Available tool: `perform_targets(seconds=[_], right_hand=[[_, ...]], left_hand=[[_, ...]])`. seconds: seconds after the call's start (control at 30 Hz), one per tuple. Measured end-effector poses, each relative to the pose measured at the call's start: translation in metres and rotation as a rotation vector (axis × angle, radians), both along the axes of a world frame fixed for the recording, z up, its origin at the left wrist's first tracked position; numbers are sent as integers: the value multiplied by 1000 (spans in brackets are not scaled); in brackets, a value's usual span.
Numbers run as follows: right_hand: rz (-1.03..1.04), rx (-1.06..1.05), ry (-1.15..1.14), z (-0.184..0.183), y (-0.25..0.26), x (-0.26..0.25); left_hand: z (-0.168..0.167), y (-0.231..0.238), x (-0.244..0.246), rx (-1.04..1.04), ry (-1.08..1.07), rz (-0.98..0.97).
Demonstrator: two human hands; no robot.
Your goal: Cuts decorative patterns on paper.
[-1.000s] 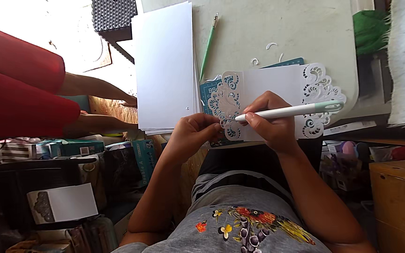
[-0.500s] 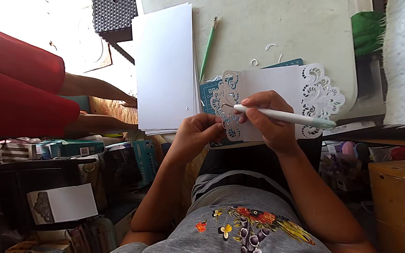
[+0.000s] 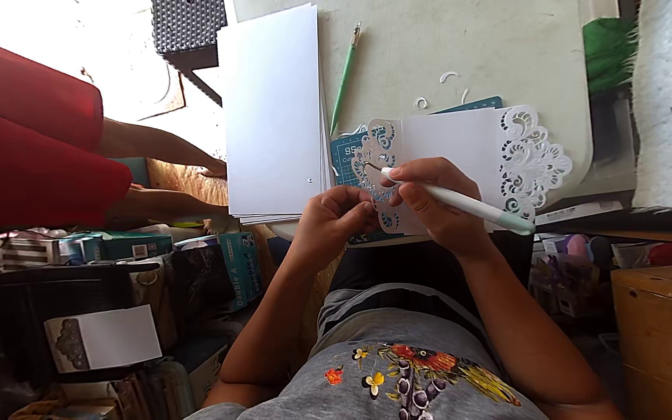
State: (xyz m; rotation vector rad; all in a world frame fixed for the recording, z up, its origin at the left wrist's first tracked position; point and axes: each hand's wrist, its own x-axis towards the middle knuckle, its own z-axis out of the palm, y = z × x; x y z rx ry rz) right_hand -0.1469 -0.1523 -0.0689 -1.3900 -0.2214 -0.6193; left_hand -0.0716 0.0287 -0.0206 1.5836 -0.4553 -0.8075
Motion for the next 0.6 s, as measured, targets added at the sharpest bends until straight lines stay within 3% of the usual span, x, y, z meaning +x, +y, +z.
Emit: perform_targets(seconds=[0.1,0.27,0.47,0.6], right_hand=[[-22,-25,11,2,0,0],[-36,2,29,1,-2,-4],[30,34,19,-2,-4,-5],[49,-16,39,0,-3,-5]], left_hand=[[-1,1,1,37,-82,4],[12,5,0,306,-348,-63],[9,7,-2,204,-72,-53],[7,6,-4,176,-31,-10]])
